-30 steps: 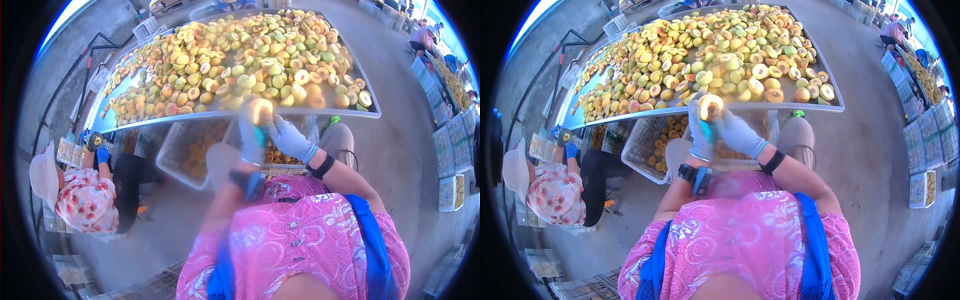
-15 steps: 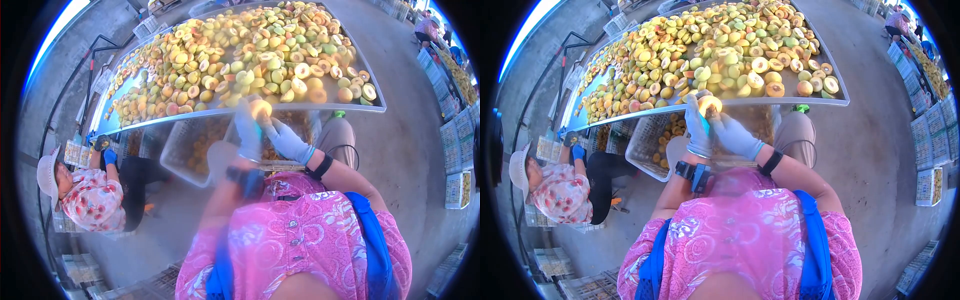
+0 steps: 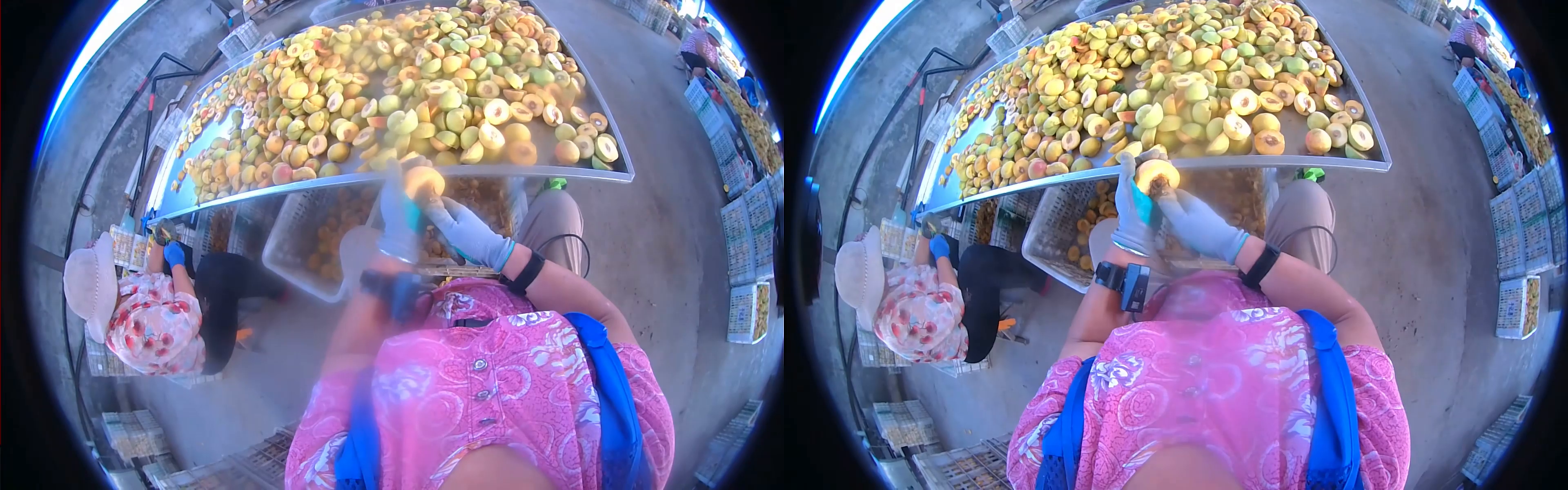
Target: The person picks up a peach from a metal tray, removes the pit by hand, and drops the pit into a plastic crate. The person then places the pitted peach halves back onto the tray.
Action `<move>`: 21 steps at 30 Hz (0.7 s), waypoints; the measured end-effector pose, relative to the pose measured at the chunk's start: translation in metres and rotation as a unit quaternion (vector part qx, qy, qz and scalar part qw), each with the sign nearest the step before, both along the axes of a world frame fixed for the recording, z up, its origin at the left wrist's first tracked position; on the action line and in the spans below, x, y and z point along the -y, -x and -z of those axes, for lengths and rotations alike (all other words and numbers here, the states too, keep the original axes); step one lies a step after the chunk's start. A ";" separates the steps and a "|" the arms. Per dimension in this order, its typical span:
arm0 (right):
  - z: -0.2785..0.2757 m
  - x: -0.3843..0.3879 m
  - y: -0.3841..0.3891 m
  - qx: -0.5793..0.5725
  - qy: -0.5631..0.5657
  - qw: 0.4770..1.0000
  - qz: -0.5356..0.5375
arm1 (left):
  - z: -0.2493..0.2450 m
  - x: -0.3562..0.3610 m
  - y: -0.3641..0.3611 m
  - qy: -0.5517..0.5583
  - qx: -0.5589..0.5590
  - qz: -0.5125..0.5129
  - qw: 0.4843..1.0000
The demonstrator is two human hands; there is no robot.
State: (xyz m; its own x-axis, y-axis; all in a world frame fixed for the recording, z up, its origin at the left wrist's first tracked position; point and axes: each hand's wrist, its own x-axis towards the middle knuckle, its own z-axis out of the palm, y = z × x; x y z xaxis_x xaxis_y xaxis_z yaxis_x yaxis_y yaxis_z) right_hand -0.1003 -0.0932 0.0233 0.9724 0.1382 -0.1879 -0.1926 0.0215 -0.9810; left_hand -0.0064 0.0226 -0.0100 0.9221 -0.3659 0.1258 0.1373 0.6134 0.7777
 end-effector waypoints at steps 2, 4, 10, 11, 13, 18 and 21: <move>0.005 -0.001 -0.003 0.012 0.021 1.000 0.000 | 0.006 -0.003 -0.001 -0.222 0.224 -0.123 0.941; 0.002 -0.002 -0.002 -0.012 -0.029 1.000 0.002 | -0.002 0.002 0.012 -0.210 0.158 -0.138 0.955; 0.009 0.004 -0.010 -0.079 -0.136 0.987 -0.016 | -0.022 -0.004 0.023 -0.162 0.066 -0.081 0.981; 0.013 0.006 -0.014 -0.101 -0.179 0.979 -0.008 | -0.025 -0.005 0.024 -0.208 0.099 -0.071 0.970; 0.021 0.011 -0.020 -0.089 -0.145 0.985 -0.022 | -0.019 -0.010 0.029 -0.169 0.090 -0.062 0.980; 0.050 -0.001 -0.025 0.113 0.172 0.976 0.075 | 0.003 -0.010 0.021 -0.059 0.085 -0.064 0.993; 0.037 0.010 -0.023 0.255 0.342 0.897 0.112 | 0.008 -0.011 0.018 0.127 -0.045 -0.029 0.990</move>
State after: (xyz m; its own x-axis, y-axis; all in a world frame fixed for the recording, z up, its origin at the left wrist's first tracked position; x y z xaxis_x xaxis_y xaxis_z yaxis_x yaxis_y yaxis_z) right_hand -0.0769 -0.1031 -0.0138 0.9453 -0.0496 0.3223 0.2183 -0.6379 -0.7385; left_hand -0.0242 0.0340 -0.0175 0.9524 -0.2790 0.1229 0.1581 0.7966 0.5835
